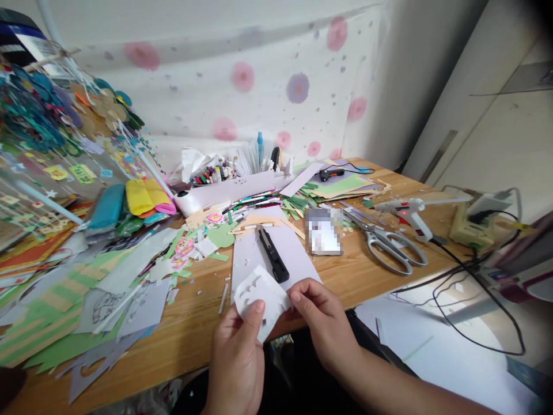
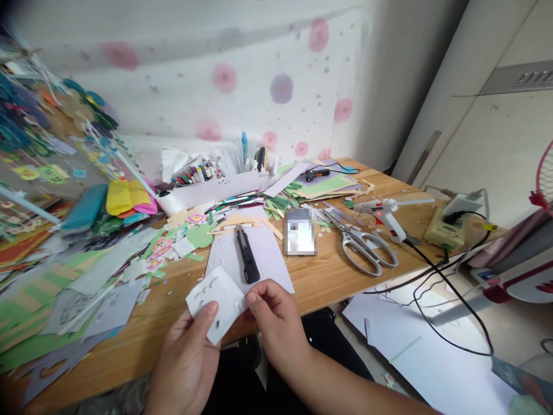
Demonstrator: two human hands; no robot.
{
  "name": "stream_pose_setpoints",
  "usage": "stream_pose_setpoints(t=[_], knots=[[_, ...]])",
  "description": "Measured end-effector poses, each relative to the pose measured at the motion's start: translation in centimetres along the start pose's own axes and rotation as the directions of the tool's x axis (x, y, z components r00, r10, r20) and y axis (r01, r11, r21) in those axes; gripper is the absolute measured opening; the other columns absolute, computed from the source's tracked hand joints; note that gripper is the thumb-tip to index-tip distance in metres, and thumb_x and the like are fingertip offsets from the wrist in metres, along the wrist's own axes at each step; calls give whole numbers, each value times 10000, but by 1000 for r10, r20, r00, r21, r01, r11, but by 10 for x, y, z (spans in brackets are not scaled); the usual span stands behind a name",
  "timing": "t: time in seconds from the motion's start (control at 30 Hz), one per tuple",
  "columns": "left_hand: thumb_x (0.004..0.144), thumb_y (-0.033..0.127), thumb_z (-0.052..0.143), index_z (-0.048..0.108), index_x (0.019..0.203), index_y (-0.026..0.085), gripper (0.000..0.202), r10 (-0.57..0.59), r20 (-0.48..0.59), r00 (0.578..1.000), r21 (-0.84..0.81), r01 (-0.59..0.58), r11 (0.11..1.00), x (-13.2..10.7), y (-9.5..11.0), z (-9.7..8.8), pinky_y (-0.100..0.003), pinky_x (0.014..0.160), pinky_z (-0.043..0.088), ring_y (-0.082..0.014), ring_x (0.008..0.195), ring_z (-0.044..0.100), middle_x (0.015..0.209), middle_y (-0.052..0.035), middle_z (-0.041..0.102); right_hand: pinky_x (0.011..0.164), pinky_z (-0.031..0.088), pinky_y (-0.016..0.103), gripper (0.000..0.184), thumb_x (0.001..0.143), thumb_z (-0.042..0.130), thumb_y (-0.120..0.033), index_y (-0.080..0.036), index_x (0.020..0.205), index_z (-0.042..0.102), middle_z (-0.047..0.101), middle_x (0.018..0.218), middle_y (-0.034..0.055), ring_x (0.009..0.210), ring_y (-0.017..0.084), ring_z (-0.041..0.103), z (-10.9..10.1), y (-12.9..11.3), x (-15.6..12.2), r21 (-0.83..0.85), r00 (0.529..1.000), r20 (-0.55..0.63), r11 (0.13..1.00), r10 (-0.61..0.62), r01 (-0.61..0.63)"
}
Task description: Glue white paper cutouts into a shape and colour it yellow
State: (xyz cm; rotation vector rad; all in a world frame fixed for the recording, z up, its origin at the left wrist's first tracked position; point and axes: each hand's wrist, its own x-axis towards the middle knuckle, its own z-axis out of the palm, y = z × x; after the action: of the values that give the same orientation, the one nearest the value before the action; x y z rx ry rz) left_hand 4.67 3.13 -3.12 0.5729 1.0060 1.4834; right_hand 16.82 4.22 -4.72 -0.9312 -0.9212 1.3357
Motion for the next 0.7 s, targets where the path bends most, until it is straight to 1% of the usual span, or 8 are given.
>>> stream_pose_setpoints(t=[0.1, 0.2, 0.27, 0.33, 0.43, 0.53, 0.63, 0.7], knots=[[734, 262, 776, 718, 1052, 189, 332, 5, -13, 1000, 17, -5, 1000, 0, 1, 1, -354, 825, 547, -244, 913, 706, 926, -51, 785, 596, 453, 252, 284, 800, 679, -453, -176, 757, 628, 596, 620, -14, 601, 140, 572, -3, -2, 2, 7, 999, 23, 1000, -27, 26], [698, 279, 802, 734, 987, 178, 314, 1, -25, 1000, 41, 0, 999, -1, 3, 1, -356, 812, 552, -249, 887, 710, 892, -51, 785, 594, 434, 246, 278, 781, 695, -450, -177, 829, 667, 598, 667, -11, 618, 132, 535, -5, -6, 4, -16, 999, 40, 999, -35, 36], [685, 287, 810, 740, 934, 169, 284, -10, -20, 1000, 55, 11, 998, -1, 4, 1, -352, 806, 555, -251, 875, 711, 869, -52, 786, 608, 424, 246, 274, 776, 699, -442, -175, 831, 675, 602, 695, -7, 638, 129, 518, -5, -8, 4, -27, 997, 71, 999, -27, 29], [687, 285, 807, 741, 918, 168, 267, -32, -9, 999, 48, 33, 998, -1, 6, 1, -353, 802, 557, -254, 879, 711, 857, -55, 786, 617, 418, 247, 256, 774, 700, -424, -174, 819, 668, 599, 703, -5, 648, 128, 514, -3, -9, 4, -22, 995, 101, 1000, -9, 11], [703, 283, 794, 740, 944, 167, 273, -65, 12, 998, 6, 65, 998, -1, 8, 1, -367, 794, 563, -264, 886, 711, 869, -69, 784, 624, 428, 243, 214, 739, 735, -366, -188, 818, 647, 585, 739, -9, 676, 130, 524, 0, -9, 3, -9, 997, 75, 999, -32, 33], [711, 261, 787, 735, 967, 172, 276, -82, 29, 996, -19, 83, 996, 0, 10, 0, -371, 787, 568, -264, 888, 711, 880, -74, 783, 610, 429, 235, 198, 718, 752, -326, -193, 802, 631, 565, 743, -16, 676, 126, 520, 2, -9, 3, -40, 997, 51, 997, -66, 68], [712, 237, 786, 728, 994, 193, 290, -87, 42, 995, -30, 89, 996, 0, 10, -1, -369, 791, 567, -256, 901, 707, 889, -67, 783, 579, 426, 236, 229, 717, 754, -356, -191, 798, 617, 559, 705, -22, 632, 120, 506, 4, -8, 4, -3, 995, 104, 1000, 3, -3], [717, 233, 784, 732, 982, 199, 272, -79, 51, 996, -33, 81, 996, 1, 10, -2, -366, 802, 564, -252, 912, 704, 909, -64, 781, 591, 439, 246, 262, 691, 776, -366, -191, 803, 617, 569, 707, -21, 636, 123, 515, 6, -9, 5, 48, 992, 122, 998, 36, -42]])
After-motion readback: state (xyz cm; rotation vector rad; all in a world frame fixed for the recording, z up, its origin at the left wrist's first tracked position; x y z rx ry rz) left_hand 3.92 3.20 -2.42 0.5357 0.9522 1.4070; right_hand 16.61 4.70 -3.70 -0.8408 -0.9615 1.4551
